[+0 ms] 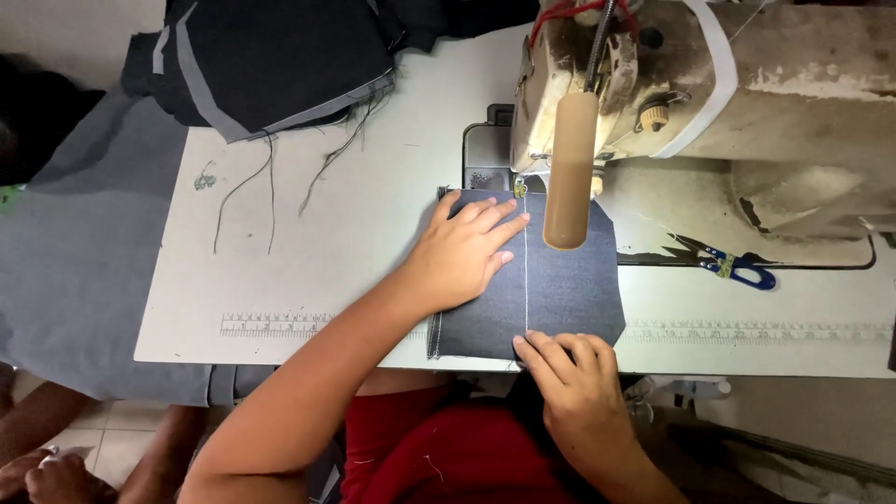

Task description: Sewing together pre-cut fabric pieces using an industrial sewing machine.

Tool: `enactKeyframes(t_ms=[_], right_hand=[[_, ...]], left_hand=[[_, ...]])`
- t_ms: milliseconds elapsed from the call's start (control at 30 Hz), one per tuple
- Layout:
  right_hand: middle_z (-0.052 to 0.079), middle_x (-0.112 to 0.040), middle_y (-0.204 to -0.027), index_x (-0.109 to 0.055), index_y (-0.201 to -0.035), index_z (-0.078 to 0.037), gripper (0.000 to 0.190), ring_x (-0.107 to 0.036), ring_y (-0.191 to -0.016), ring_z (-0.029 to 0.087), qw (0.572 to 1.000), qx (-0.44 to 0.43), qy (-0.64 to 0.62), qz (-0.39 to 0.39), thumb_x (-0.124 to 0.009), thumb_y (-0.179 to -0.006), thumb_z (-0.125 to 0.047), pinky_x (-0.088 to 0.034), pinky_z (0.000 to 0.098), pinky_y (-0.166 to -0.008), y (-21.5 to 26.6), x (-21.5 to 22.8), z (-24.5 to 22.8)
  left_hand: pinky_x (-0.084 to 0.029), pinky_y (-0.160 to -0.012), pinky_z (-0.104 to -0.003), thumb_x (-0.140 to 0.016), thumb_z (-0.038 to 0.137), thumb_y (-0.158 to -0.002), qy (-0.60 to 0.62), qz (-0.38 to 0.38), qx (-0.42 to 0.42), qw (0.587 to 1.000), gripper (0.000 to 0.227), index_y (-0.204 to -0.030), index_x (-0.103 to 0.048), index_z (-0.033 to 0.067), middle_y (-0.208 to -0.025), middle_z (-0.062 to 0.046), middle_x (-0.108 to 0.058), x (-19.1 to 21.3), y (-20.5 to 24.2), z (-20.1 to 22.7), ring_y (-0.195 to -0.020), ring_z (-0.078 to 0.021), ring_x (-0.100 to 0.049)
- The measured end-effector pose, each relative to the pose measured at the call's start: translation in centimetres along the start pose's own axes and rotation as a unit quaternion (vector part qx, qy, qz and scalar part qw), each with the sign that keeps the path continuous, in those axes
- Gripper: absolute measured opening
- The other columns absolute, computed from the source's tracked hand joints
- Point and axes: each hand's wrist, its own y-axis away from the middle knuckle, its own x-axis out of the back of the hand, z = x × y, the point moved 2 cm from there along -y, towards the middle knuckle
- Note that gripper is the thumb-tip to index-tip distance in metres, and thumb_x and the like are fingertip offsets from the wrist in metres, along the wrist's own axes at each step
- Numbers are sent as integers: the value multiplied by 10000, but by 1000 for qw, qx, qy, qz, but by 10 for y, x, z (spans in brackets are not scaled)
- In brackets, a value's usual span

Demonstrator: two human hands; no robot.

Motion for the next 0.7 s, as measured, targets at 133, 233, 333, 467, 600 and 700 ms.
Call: enactKeyframes(t_ms=[133,233,333,467,600,700], right_hand=[[8,-673,-1285,-680,-1262,-109,547,-583,-1015,248,1000,0,17,-8,-495,-791,101,-435,458,-973,7,-6,3],[-2,-664,-1317,-669,-1285,-122,579,-581,-1029,231,1000,-8,17,-19,-502,-775,94,-419,458,-989,9,-8,5],[-10,-668,-1324,-672,-1286,-131,593,-586,-1050,223,999,-14,23,-22,-502,-772,109,-412,463,-1006,6,-8,4],[-16,-658,-1347,-666,-1290,-136,661,-579,-1058,225,999,-16,20,-30,-489,-710,126,-406,473,-1007,2,-11,6],[-37,-669,-1343,-671,-1291,-142,676,-575,-1051,220,999,-19,26,-21,-490,-703,138,-392,442,-992,-6,-10,8],[-41,-652,-1378,-649,-1328,-146,745,-559,-1072,231,999,-20,29,-37,-504,-646,116,-377,449,-1013,-10,-13,12]], left_hand=[[-258,-1177,-586,-537,343,-1006,27,3,15,1000,504,-1490,-511,207,-1528,-61,-532,-2,0,0,-1406,-281,-473],[-262,-1179,-575,-546,343,-1003,29,21,19,999,506,-1491,-512,214,-1524,-61,-536,-5,1,-2,-1408,-272,-475],[-283,-1155,-608,-591,370,-979,-6,39,15,999,509,-1466,-539,233,-1497,-46,-565,-7,-1,-4,-1389,-274,-492],[-281,-1137,-644,-617,315,-958,-6,70,-6,998,417,-1359,-637,201,-1374,-40,-635,2,1,-1,-1302,-265,-556],[-311,-1120,-628,-622,310,-956,-17,74,-23,997,399,-1341,-660,215,-1311,2,-673,2,6,2,-1238,-236,-594],[-305,-1125,-629,-625,292,-949,-19,76,-19,997,391,-1331,-668,222,-1291,18,-680,2,7,2,-1224,-239,-605]])
